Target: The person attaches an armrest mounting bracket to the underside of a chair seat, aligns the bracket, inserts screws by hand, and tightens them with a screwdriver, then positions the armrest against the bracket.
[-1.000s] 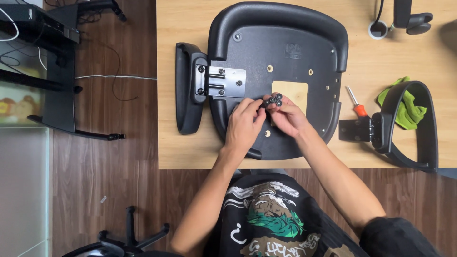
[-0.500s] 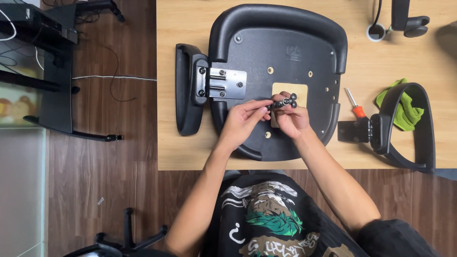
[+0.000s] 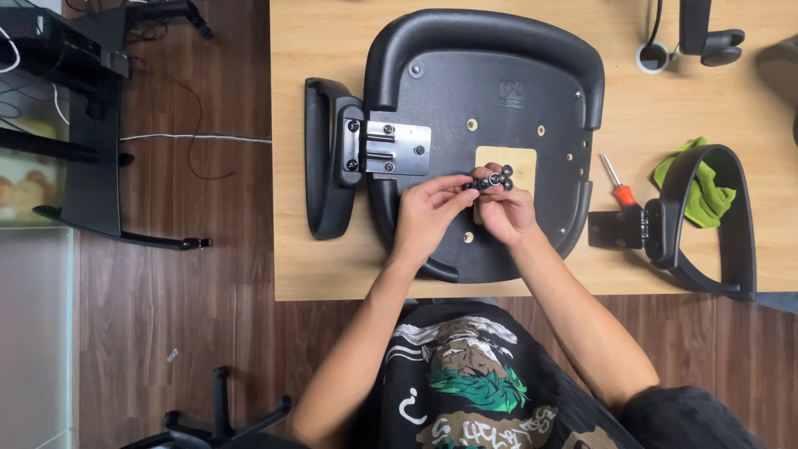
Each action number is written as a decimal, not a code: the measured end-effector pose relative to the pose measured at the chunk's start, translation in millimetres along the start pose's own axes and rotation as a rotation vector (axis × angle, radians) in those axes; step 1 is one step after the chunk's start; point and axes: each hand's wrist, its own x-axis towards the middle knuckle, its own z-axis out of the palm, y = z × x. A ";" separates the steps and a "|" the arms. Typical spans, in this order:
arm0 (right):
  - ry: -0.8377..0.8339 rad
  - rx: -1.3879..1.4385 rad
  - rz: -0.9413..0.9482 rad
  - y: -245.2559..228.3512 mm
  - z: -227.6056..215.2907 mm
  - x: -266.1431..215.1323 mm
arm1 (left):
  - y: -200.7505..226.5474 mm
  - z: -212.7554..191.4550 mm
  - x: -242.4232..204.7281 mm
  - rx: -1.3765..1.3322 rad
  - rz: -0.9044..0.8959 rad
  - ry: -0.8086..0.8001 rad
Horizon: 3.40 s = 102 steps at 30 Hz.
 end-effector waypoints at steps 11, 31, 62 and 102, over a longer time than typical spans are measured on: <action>-0.013 -0.073 0.008 3.8 0.9 2.1 | -7.3 -0.3 -5.8 -0.097 -0.008 0.012; 0.085 -0.280 -0.001 6.9 -1.5 7.8 | -14.5 -4.4 -5.9 -0.107 -0.029 0.035; 0.093 -0.278 0.031 -7.4 -1.7 -10.2 | -12.6 3.5 -3.6 -0.010 0.059 -0.046; 0.115 -0.465 0.068 3.2 16.6 -1.9 | -6.5 -16.8 2.7 -0.244 -0.066 -0.070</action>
